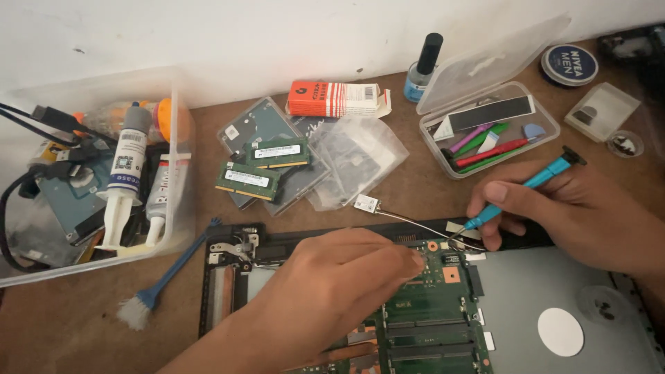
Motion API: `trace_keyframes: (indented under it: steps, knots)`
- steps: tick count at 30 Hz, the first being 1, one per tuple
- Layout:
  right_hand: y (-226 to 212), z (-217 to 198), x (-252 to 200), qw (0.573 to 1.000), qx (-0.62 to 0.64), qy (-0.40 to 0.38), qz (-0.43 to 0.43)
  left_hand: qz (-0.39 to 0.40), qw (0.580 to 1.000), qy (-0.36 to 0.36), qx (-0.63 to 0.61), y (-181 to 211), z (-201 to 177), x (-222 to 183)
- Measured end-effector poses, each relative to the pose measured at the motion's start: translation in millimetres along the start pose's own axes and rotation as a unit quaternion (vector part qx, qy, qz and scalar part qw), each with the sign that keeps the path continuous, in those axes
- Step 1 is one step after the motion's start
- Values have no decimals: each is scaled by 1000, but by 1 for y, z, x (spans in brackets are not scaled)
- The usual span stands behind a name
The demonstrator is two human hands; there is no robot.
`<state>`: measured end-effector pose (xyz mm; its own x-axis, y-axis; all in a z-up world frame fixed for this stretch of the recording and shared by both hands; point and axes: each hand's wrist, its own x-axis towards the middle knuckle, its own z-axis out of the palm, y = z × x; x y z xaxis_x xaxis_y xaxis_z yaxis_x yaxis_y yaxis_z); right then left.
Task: The person works at a bench on a disassembled laptop, prying at the chassis and handling the exposed motherboard. They use a screwdriver on board components, manipulate a ribbon cable and antenna wire by hand and with tweezers, and reposition the board while working on its connectors.
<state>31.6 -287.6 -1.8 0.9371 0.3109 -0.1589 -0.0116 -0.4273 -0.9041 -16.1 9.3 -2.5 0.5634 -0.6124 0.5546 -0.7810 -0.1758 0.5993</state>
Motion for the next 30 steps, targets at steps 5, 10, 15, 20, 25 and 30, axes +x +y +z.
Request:
trace_keyframes:
  steps: [5, 10, 15, 20, 25, 30]
  knots:
    - [-2, 1, -1, 1000, -2, 1, -13, -10, 1000, -9, -10, -3, 1, -1]
    - [2, 1, 0, 1000, 2, 4, -16, -3, 1000, -4, -17, -4, 0, 0]
    - [-2, 2, -2, 999, -11, 6, -33, -6, 1000, -7, -12, -3, -1, 0]
    - [-2, 2, -2, 999, -8, 3, -32, -8, 1000, 4, -8, -4, 2, 0]
    - [0, 2, -2, 1000, -3, 6, -31, -11, 1000, 4, -7, 0, -1, 1]
    - [2, 2, -3, 999, 3, 5, -41, -20, 1000, -2, -19, -1, -1, -1]
